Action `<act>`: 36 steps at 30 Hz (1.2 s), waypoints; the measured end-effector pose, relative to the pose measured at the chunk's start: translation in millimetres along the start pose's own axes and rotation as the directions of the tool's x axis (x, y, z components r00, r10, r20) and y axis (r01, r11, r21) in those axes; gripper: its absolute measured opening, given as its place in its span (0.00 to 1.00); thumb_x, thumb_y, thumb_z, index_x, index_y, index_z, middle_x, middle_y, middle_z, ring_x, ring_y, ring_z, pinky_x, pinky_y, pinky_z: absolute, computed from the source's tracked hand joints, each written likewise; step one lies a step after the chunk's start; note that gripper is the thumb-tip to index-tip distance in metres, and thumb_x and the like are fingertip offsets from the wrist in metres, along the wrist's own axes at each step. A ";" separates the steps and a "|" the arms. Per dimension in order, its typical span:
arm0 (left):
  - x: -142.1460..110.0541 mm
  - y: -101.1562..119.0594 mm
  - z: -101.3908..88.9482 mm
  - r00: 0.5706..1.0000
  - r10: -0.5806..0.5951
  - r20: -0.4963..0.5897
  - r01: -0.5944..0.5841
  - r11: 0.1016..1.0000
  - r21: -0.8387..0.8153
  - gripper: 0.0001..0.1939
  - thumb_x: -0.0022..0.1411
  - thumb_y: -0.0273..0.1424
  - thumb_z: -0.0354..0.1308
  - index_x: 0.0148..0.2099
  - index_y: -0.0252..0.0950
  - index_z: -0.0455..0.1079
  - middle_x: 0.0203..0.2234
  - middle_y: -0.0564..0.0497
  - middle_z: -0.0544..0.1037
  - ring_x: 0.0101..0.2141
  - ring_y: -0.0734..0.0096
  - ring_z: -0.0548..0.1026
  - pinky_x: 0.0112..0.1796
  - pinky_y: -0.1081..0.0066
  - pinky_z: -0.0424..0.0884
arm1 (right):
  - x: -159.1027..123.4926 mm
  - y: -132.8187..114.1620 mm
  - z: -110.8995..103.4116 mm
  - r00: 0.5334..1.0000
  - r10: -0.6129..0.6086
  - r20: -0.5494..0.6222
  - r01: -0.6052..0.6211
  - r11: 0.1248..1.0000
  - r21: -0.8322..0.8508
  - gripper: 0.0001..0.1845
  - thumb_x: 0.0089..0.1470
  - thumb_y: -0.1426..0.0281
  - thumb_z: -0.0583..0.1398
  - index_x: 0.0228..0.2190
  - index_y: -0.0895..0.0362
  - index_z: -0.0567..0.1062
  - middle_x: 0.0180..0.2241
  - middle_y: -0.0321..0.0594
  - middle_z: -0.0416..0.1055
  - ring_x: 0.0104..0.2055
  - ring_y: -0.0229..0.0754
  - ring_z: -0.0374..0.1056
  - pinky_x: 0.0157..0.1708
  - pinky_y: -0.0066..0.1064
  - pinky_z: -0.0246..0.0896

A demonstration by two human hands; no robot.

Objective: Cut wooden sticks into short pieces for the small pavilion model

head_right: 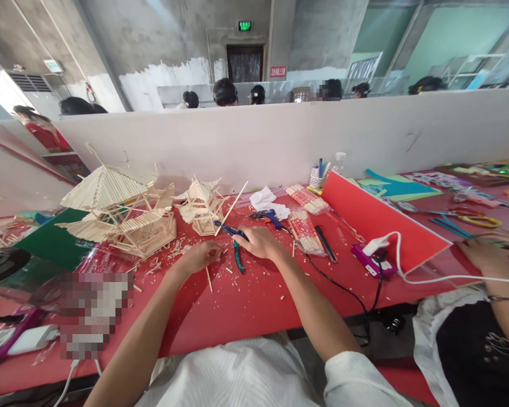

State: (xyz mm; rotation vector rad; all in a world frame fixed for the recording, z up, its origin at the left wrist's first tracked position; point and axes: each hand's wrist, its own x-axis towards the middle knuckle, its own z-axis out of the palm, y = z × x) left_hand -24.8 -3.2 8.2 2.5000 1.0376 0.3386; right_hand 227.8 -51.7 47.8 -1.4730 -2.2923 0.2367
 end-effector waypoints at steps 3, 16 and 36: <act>-0.4 -0.8 -0.5 1.000 0.004 0.006 -0.003 1.000 -0.006 0.10 0.59 0.24 0.59 0.42 0.36 0.78 0.35 0.47 0.81 0.34 0.64 0.77 0.37 0.72 0.70 | -0.2 0.2 -0.2 1.000 0.001 0.004 -0.001 1.000 -0.003 0.25 0.68 0.52 0.46 0.45 0.56 0.73 0.39 0.46 0.78 0.40 0.50 0.74 0.36 0.33 0.56; 4.2 6.6 6.4 0.937 0.346 -0.043 -0.333 0.925 0.184 0.14 0.65 0.24 0.55 0.48 0.40 0.79 0.44 0.45 0.82 0.47 0.62 0.76 0.55 0.61 0.67 | -1.0 -1.2 -1.6 1.000 0.000 -0.017 0.000 1.000 -0.015 0.25 0.68 0.54 0.46 0.46 0.56 0.73 0.40 0.47 0.79 0.42 0.50 0.74 0.38 0.33 0.57; 0.0 27.5 4.9 0.880 0.457 0.130 -0.456 0.889 -0.040 0.12 0.64 0.22 0.56 0.43 0.38 0.79 0.37 0.46 0.82 0.39 0.67 0.77 0.43 0.71 0.69 | -0.2 -0.2 -0.2 1.000 0.000 -0.004 0.000 1.000 -0.013 0.25 0.68 0.53 0.46 0.46 0.57 0.74 0.40 0.48 0.79 0.42 0.52 0.74 0.38 0.35 0.58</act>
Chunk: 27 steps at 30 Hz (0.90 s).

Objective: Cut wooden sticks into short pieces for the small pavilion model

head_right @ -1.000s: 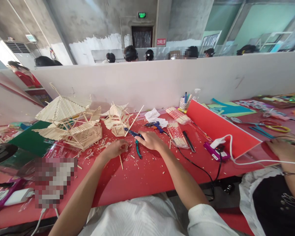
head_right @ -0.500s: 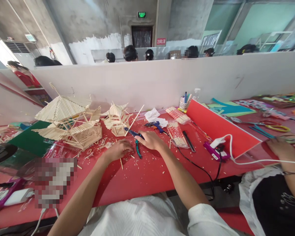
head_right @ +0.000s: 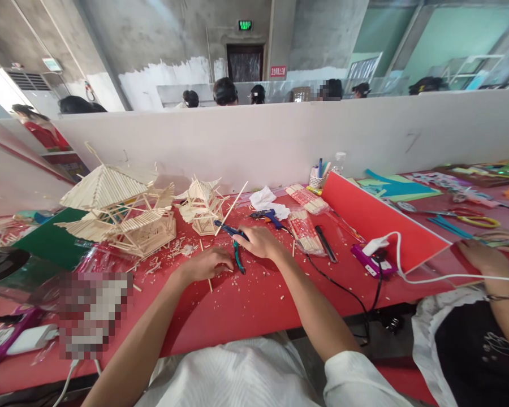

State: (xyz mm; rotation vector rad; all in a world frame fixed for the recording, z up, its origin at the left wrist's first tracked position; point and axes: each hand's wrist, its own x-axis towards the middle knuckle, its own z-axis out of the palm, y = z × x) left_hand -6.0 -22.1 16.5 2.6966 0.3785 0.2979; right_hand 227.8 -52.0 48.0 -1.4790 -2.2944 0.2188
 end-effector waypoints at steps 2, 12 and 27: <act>-0.4 3.0 -0.3 0.999 -0.022 0.035 0.023 0.999 -0.023 0.12 0.65 0.22 0.55 0.44 0.39 0.78 0.38 0.46 0.81 0.39 0.68 0.77 0.42 0.72 0.69 | -0.1 -1.0 -0.9 1.000 -0.001 0.001 0.001 1.000 -0.001 0.25 0.68 0.54 0.46 0.45 0.56 0.74 0.39 0.48 0.79 0.42 0.51 0.74 0.38 0.34 0.57; 0.4 10.4 4.2 0.985 -0.150 0.085 0.152 0.988 -0.017 0.14 0.55 0.19 0.56 0.44 0.37 0.73 0.36 0.48 0.79 0.32 0.69 0.76 0.34 0.74 0.69 | -1.5 -4.2 -3.9 1.000 0.009 0.009 -0.009 1.000 0.002 0.25 0.68 0.53 0.45 0.42 0.56 0.73 0.38 0.46 0.78 0.40 0.50 0.74 0.36 0.34 0.56; -51.7 -29.5 -27.0 0.718 -0.598 -0.356 0.694 0.652 0.305 0.12 0.60 0.18 0.51 0.43 0.34 0.70 0.38 0.41 0.78 0.44 0.59 0.77 0.48 0.65 0.70 | -1.3 -3.4 -4.5 0.999 -0.011 0.032 0.011 1.000 -0.009 0.24 0.68 0.53 0.46 0.42 0.55 0.73 0.36 0.45 0.78 0.38 0.49 0.73 0.34 0.33 0.54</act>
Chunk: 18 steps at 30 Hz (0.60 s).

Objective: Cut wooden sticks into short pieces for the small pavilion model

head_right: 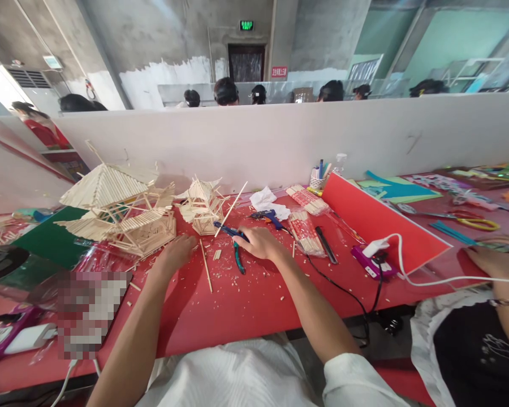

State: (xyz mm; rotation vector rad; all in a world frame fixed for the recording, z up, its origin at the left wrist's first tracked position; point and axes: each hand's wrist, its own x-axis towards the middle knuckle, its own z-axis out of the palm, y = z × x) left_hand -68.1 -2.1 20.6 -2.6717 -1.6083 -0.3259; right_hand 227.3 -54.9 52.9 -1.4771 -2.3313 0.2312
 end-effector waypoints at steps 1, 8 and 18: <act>-0.3 2.6 -2.5 1.000 -0.005 -0.015 0.005 1.000 0.000 0.13 0.60 0.19 0.50 0.44 0.33 0.70 0.40 0.40 0.77 0.45 0.57 0.77 0.47 0.63 0.70 | 0.1 0.1 0.3 1.000 -0.001 0.001 0.001 1.000 -0.009 0.24 0.68 0.52 0.46 0.42 0.55 0.73 0.36 0.46 0.78 0.38 0.49 0.73 0.34 0.33 0.54; 0.7 39.7 -29.9 0.953 0.154 -0.261 -0.270 0.821 -0.503 0.21 0.70 0.29 0.48 0.64 0.40 0.59 0.53 0.43 0.74 0.43 0.66 0.78 0.50 0.64 0.72 | 0.1 -2.9 1.0 0.998 -0.048 0.036 0.050 0.997 -0.065 0.25 0.68 0.52 0.46 0.45 0.55 0.73 0.39 0.47 0.79 0.39 0.51 0.74 0.34 0.33 0.54; 2.5 44.0 -25.1 0.935 0.300 -0.192 -0.351 0.693 -0.629 0.19 0.66 0.29 0.56 0.58 0.39 0.71 0.51 0.43 0.77 0.47 0.64 0.77 0.47 0.66 0.75 | 1.5 -11.7 4.6 0.994 -0.070 0.090 0.082 0.988 -0.135 0.27 0.66 0.49 0.48 0.39 0.56 0.76 0.34 0.47 0.79 0.33 0.50 0.74 0.30 0.32 0.51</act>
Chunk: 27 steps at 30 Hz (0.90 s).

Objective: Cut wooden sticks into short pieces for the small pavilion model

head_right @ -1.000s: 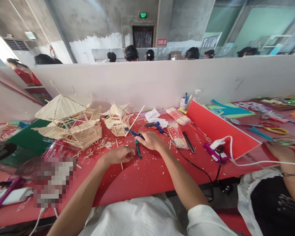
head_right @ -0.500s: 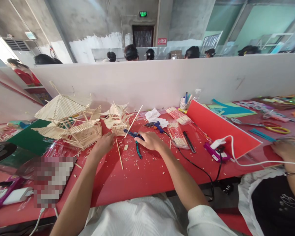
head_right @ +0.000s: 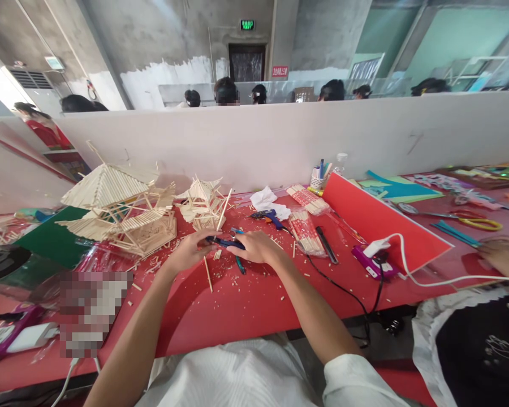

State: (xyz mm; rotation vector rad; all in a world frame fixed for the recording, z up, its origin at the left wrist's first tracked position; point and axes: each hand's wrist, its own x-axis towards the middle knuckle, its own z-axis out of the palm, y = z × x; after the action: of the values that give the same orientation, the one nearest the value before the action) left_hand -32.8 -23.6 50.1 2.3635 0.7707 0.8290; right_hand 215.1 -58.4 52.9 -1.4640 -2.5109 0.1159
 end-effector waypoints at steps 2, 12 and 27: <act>0.2 -0.3 -0.8 1.000 -0.020 -0.009 0.020 1.000 -0.003 0.19 0.65 0.28 0.57 0.58 0.38 0.72 0.51 0.43 0.78 0.46 0.64 0.77 0.46 0.66 0.75 | 0.1 -1.6 0.8 1.000 0.012 -0.001 -0.012 1.000 -0.015 0.28 0.66 0.48 0.48 0.37 0.56 0.76 0.32 0.48 0.79 0.33 0.50 0.74 0.30 0.32 0.51; -2.1 -5.7 -5.0 1.000 0.009 0.000 -0.009 1.000 0.025 0.17 0.65 0.29 0.58 0.56 0.39 0.73 0.50 0.43 0.78 0.48 0.63 0.76 0.50 0.64 0.72 | 3.4 -9.6 10.9 1.000 0.029 -0.006 -0.029 0.995 -0.091 0.27 0.67 0.51 0.46 0.41 0.57 0.77 0.38 0.51 0.80 0.38 0.55 0.76 0.36 0.36 0.59; -2.2 -9.9 -4.6 0.999 0.036 -0.001 -0.036 0.997 0.066 0.18 0.65 0.27 0.56 0.57 0.40 0.73 0.49 0.45 0.78 0.47 0.64 0.77 0.50 0.66 0.73 | 10.2 -6.8 19.3 0.998 0.044 -0.032 -0.047 0.994 -0.100 0.29 0.66 0.49 0.48 0.37 0.57 0.78 0.37 0.49 0.80 0.36 0.53 0.76 0.35 0.36 0.60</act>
State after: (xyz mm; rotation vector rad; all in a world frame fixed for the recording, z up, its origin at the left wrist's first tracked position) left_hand -40.7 -16.7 46.2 2.4411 0.7696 0.8329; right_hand 199.9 -52.0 37.0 -1.5504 -2.4933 -0.0255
